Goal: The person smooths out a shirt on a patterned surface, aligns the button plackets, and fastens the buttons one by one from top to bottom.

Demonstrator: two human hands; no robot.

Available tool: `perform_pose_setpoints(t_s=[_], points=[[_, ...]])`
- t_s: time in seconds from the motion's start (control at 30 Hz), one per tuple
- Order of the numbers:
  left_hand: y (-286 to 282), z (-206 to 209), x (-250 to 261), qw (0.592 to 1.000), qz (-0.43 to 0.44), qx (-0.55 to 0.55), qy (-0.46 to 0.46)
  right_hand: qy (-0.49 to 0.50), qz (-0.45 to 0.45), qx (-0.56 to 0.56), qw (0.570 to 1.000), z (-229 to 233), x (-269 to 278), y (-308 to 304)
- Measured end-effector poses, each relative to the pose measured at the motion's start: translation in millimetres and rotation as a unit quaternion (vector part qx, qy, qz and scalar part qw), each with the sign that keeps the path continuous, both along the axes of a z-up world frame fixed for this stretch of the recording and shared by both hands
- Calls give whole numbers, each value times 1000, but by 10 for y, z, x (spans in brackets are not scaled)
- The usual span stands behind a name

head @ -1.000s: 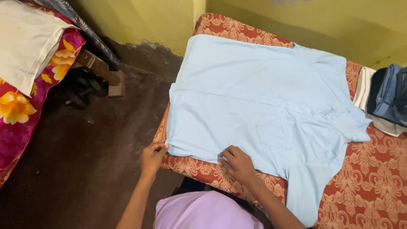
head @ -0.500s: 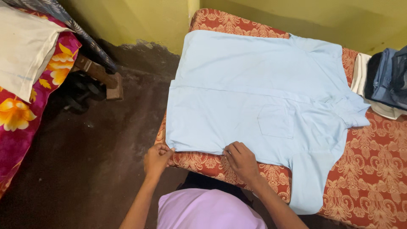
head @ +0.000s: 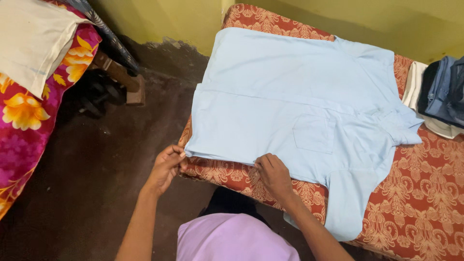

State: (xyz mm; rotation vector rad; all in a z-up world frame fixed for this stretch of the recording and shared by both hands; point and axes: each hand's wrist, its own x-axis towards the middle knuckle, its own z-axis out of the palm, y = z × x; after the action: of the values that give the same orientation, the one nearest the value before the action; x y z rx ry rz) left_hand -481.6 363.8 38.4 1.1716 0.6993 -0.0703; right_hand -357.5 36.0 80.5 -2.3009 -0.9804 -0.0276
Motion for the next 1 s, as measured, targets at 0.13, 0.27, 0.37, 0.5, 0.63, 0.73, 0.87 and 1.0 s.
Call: perform_pose_setpoints(t_s=[0.13,0.27,0.37,0.5,0.63,0.73,0.87,1.0], points=[[-16,-38,104,994,20,-87,-64,7,-14,-7,1000,5,12,-15],[38,-41,139,994,-22,100,-36,-17,-17,6,1000,2,61,8],[111,-82,88,986,-73,143,-30,-22,-27,10,999,2,42,26],[27,-155,37,972,-118,198,41,-2,-8,9,1000,34,-21,4],[-142,38,9,966,-122,163,158,19,39,-35,998,31,-46,-53],[-215,138,-21,968,-87,102,213,17,41,-27,999,-51,-69,-92],[-188,-42,5,986,22,85,142,21,36,-55,998,-195,-99,-97],[-125,-144,-3,984,78,114,115,12,37,-37,999,-175,-127,-102]])
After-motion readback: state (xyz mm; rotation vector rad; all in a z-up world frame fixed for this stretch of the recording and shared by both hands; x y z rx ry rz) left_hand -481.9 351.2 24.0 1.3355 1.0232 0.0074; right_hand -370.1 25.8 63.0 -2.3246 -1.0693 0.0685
